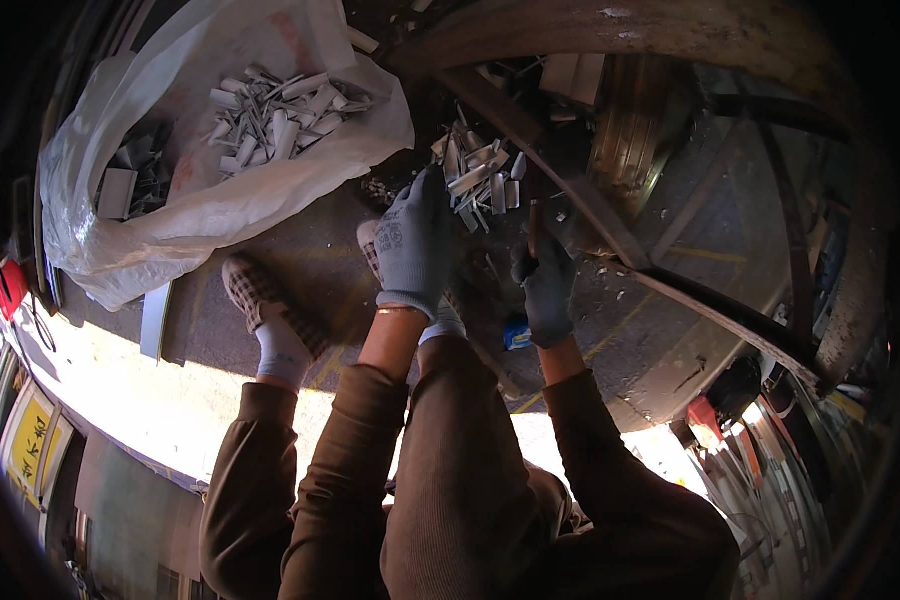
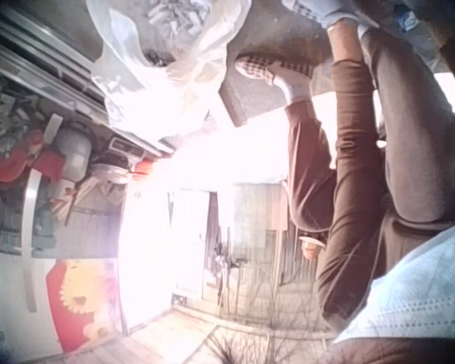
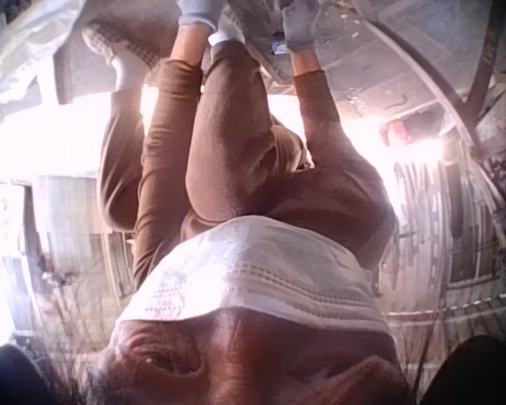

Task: The person sits on the floor and uses a hammer to break small metal pieces into smaller fragments. The broken pieces are collected into a white plastic bag. The person then stands, carries the bag, and walks outside.

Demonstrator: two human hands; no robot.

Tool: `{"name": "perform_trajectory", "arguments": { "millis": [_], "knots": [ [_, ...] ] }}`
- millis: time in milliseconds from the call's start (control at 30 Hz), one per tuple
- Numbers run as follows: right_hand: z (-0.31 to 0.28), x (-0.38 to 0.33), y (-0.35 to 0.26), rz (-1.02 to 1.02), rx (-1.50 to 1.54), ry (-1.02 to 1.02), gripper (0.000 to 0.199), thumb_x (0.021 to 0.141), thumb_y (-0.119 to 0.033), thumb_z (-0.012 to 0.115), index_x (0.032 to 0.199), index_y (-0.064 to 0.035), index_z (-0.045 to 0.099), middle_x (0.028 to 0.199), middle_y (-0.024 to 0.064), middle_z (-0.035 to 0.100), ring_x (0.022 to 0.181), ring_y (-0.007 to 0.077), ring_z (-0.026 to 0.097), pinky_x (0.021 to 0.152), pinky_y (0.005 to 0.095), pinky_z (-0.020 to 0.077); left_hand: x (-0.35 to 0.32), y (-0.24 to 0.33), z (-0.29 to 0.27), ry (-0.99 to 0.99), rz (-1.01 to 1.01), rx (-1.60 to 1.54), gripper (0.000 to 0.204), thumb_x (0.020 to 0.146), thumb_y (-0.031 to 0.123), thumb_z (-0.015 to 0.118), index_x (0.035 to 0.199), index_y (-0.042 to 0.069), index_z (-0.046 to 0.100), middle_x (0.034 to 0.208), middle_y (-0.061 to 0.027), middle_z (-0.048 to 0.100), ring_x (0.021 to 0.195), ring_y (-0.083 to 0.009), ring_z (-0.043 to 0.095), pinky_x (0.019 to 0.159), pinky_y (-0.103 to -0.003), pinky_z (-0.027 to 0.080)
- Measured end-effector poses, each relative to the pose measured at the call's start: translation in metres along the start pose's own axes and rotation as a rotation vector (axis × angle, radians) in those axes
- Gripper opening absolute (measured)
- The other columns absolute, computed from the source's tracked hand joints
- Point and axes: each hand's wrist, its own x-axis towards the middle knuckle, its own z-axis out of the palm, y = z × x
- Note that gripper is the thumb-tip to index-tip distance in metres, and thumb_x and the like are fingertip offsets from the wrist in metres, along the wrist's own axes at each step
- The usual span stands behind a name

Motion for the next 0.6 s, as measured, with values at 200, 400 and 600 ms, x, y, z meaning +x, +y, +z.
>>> {"name": "perform_trajectory", "arguments": {
  "millis": [200,400,600],
  "knots": [
    [0.011,0.042,0.015,-0.307,-0.117,-0.024,0.032,0.104,-0.021,0.062,0.133,-0.0089,0.066,0.074,-0.0034,0.05,0.058,0.0046,0.046,0.05,0.0228,0.0323,0.023,0.0,0.005,-0.107,0.016,0.029,0.031,0.096,0.018,0.055,0.123,0.009,0.067,0.107,-0.0216,0.07,0.097,-0.0417,0.067,0.082,-0.05,0.054],
    [0.037,0.075,0.011,-0.198,0.036,0.051,0.021,0.104,-0.021,0.061,0.116,-0.006,0.07,0.08,-0.0032,0.059,0.061,0.0026,0.053,0.05,0.0181,0.0364,0.031,0.005,0.008,0.006,0.009,-0.011,0.035,0.095,0.021,0.057,0.125,0.008,0.068,0.111,-0.0206,0.071,0.102,-0.0408,0.068,0.088,-0.048,0.054],
    [0.041,0.072,0.004,-0.242,-0.144,-0.083,0.022,0.104,-0.024,0.063,0.111,-0.0049,0.07,0.073,-0.0028,0.057,0.054,0.0025,0.048,0.047,0.0197,0.0345,0.022,0.007,-0.011,-0.315,-0.055,0.115,0.032,0.097,0.029,0.051,0.119,0.015,0.07,0.102,-0.0196,0.071,0.097,-0.0425,0.067,0.081,-0.053,0.052]
  ]
}}
